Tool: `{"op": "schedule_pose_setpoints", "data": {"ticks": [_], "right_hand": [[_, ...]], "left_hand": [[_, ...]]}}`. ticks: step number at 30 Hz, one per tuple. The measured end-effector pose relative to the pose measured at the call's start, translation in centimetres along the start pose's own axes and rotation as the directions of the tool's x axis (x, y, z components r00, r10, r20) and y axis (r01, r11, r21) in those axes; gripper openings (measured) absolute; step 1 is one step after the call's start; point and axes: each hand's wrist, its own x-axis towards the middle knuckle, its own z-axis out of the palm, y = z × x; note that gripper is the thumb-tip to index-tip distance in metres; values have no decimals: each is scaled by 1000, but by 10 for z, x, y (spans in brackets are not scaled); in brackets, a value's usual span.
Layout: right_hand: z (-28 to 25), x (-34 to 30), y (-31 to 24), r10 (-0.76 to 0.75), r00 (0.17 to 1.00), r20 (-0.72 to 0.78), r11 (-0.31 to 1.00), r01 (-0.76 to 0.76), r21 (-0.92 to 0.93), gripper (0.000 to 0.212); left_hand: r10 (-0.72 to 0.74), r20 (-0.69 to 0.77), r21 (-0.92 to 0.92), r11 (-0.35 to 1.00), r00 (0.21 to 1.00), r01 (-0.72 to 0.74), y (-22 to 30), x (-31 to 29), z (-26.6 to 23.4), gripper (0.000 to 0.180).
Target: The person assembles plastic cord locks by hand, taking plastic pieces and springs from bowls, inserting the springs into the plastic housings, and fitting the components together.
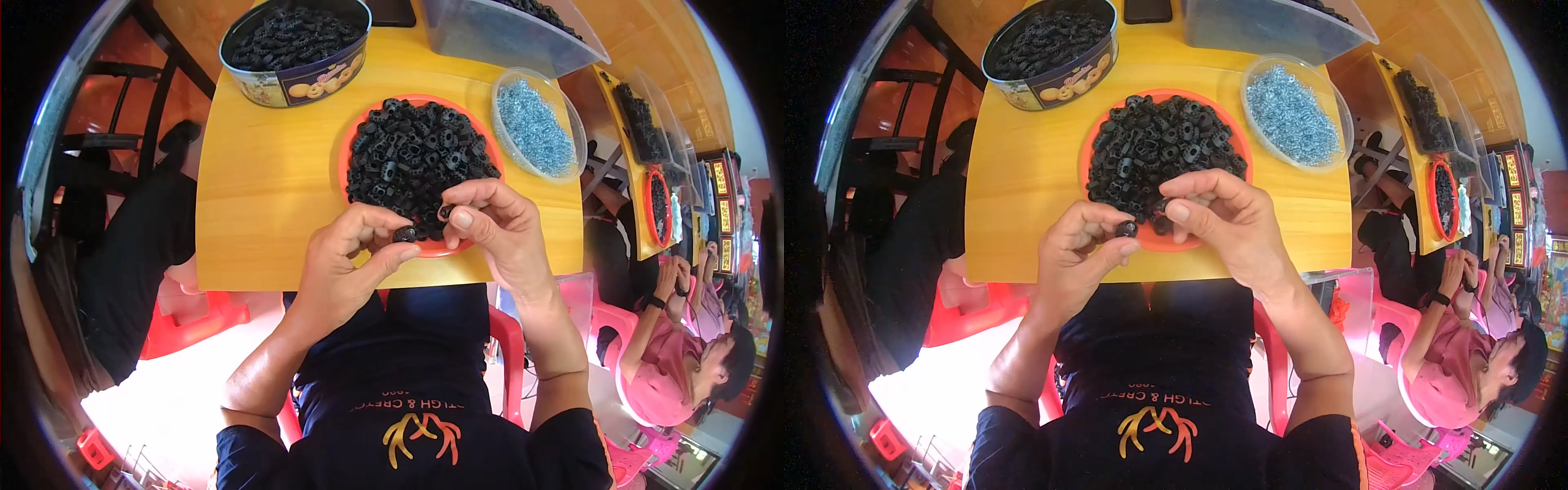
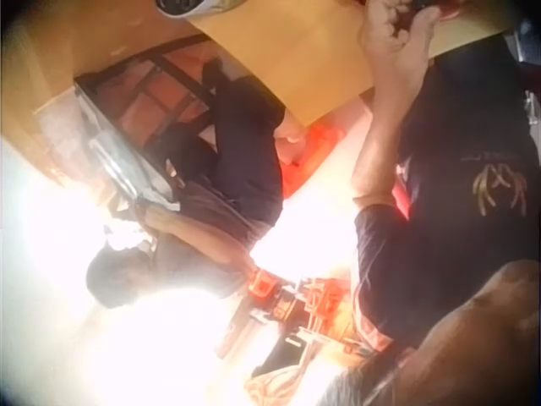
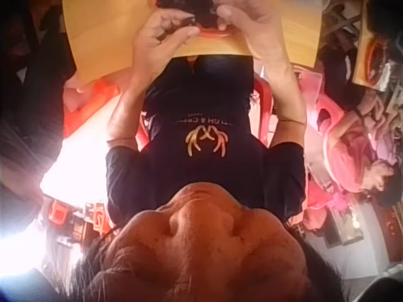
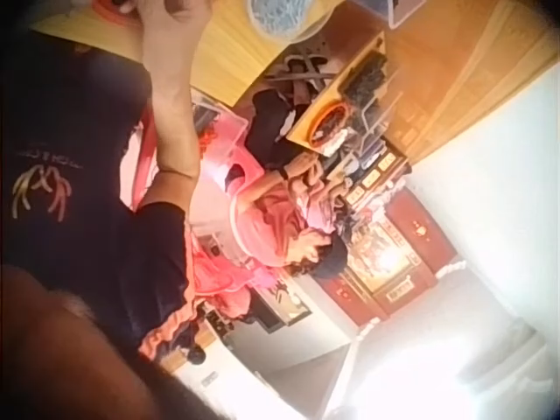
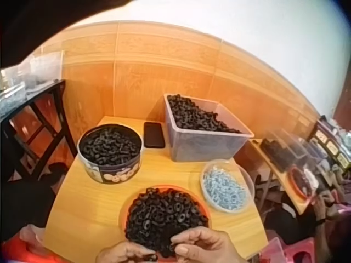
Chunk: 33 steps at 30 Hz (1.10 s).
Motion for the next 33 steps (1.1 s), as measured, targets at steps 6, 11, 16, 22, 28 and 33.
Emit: {"op": "schedule_pose_setpoints", "data": {"ticks": [6,11,16,22,28,33], "right_hand": [[1,-7,3,-83,997,4,996,83,-40,17],[1,-9,6,-158,987,24,986,159,-55,15],[5,-10,8,-222,975,-25,973,220,-65,15],[4,-12,7,-415,910,-13,821,367,-438,15],[6,-10,-3,-652,744,148,487,560,-670,14],[4,-13,-16,-563,807,179,556,530,-640,11]], "left_hand": [[101,-7,-18,995,995,-101,-4,15,16,20],[146,-16,-6,989,989,-147,-4,19,22,19],[53,-6,-118,992,999,-53,0,21,26,18],[18,-8,-145,989,1000,-19,10,18,28,19],[74,-12,-139,987,997,-75,9,19,30,17],[189,1,7,982,982,-189,9,20,29,16]]}}
